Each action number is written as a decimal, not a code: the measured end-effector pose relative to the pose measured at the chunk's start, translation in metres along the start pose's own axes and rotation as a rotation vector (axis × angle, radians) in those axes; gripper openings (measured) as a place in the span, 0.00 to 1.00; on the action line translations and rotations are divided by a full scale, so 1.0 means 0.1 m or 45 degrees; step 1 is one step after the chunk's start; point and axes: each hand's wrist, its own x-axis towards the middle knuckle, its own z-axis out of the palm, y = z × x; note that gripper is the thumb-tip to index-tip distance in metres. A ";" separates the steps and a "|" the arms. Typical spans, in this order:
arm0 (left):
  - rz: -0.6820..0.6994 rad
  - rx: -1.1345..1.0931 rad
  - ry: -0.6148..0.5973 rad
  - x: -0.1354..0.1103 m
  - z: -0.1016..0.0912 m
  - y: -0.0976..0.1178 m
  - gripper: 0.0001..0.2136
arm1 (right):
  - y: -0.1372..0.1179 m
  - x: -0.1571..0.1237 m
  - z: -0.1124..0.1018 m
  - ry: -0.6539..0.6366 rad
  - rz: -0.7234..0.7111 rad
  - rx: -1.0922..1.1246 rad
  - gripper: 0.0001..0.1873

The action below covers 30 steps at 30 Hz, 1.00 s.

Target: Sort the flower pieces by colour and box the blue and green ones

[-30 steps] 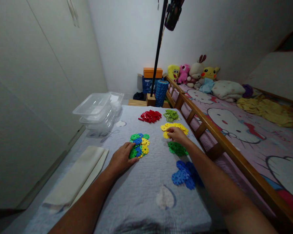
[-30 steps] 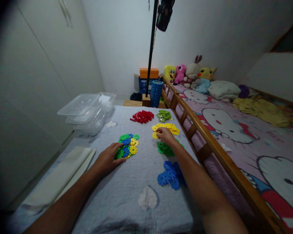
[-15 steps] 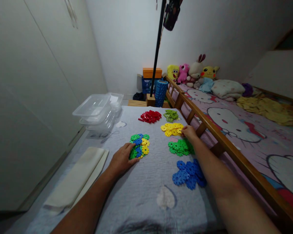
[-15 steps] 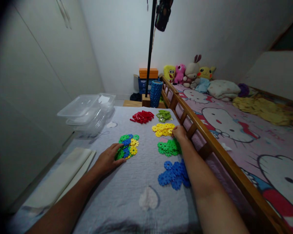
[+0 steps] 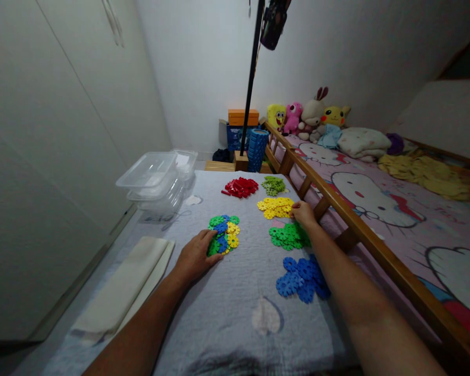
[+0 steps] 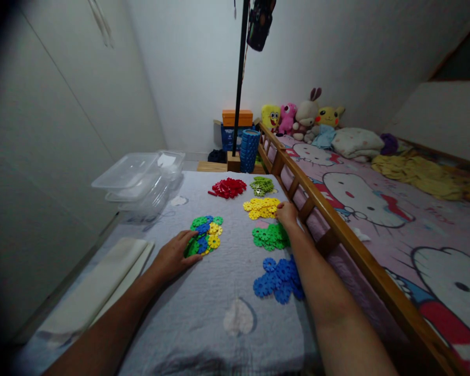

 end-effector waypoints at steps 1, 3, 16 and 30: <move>-0.002 -0.002 0.002 0.00 0.00 0.00 0.28 | -0.04 -0.03 -0.01 0.006 -0.025 -0.022 0.08; -0.011 -0.001 0.001 0.00 -0.01 0.01 0.28 | -0.14 -0.11 0.01 0.019 -0.077 -0.066 0.06; -0.007 0.015 0.008 -0.01 -0.01 0.04 0.29 | -0.75 -1.13 1.15 -0.757 -0.833 -0.674 0.15; 0.032 0.004 0.036 -0.02 0.01 0.02 0.29 | -0.72 -1.15 1.26 -0.699 -0.659 -0.637 0.10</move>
